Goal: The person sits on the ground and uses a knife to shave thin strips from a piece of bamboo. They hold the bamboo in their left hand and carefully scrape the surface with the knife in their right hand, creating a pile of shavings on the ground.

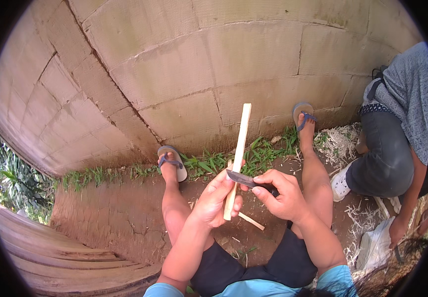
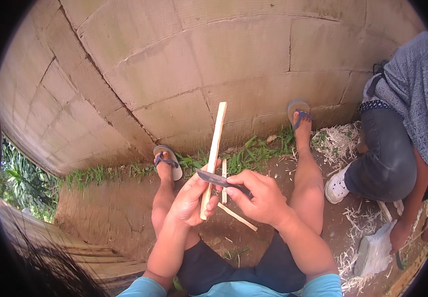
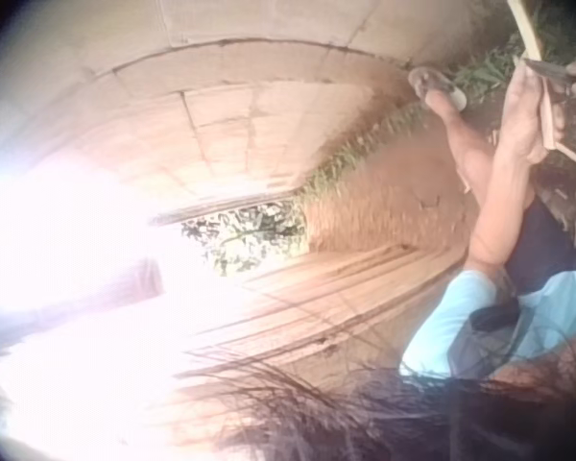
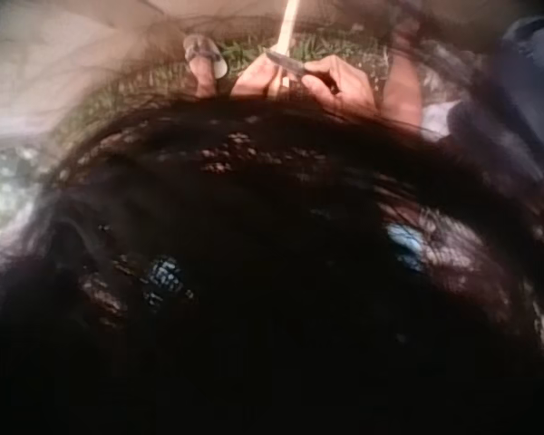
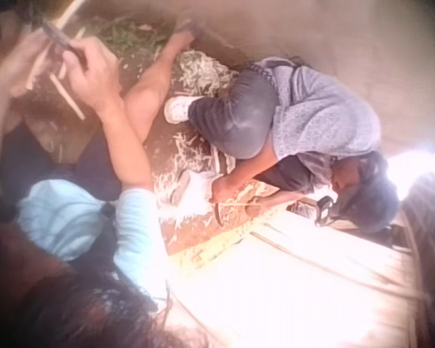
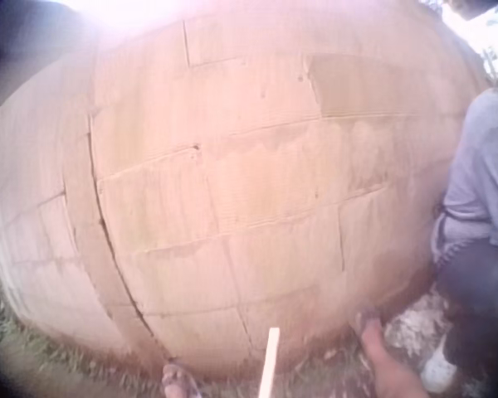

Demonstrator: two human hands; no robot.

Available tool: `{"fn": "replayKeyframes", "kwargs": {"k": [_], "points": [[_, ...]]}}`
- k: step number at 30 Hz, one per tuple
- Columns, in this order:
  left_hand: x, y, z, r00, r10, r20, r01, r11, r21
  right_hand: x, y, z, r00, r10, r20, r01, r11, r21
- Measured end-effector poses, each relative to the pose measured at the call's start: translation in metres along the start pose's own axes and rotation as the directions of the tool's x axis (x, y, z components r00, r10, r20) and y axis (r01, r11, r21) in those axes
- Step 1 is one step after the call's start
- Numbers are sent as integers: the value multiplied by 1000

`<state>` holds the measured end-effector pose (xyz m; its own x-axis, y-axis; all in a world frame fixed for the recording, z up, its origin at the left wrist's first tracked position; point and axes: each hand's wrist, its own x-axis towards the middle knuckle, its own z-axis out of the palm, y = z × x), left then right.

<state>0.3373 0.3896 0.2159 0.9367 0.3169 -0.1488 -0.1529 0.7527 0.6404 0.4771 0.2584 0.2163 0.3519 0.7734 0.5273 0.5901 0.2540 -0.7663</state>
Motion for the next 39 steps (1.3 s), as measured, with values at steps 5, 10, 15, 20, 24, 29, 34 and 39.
{"fn": "replayKeyframes", "kwargs": {"k": [5,10,15,20,24,29,34,39], "points": [[4,-1,-11,991,12,132,1,995,-98,3,3,1,1000,9,10,-9,1000,-14],[4,-2,-6,998,3,69,0,999,-47,4,4,1,999,46,2,-46,999,11],[-1,-3,-4,995,-21,101,21,1000,-1,3,7,0,1000,-2,-10,2,1000,-16],[1,-6,-4,999,-11,35,10,1000,30,5,10,4,999,14,-34,-16,998,-54],[7,-9,-9,1000,2,9,-3,994,107,8,10,7,998,32,-61,-36,997,-63],[7,-8,-5,998,69,-1,-67,979,192,9,14,11,994,24,-106,-28,999,-32],[0,-6,-5,996,51,69,-59,991,118,9,8,7,1000,-14,-18,14,1000,7],[0,-9,-6,998,53,30,-57,991,123,10,9,8,996,-61,70,61,998,-10]]}}
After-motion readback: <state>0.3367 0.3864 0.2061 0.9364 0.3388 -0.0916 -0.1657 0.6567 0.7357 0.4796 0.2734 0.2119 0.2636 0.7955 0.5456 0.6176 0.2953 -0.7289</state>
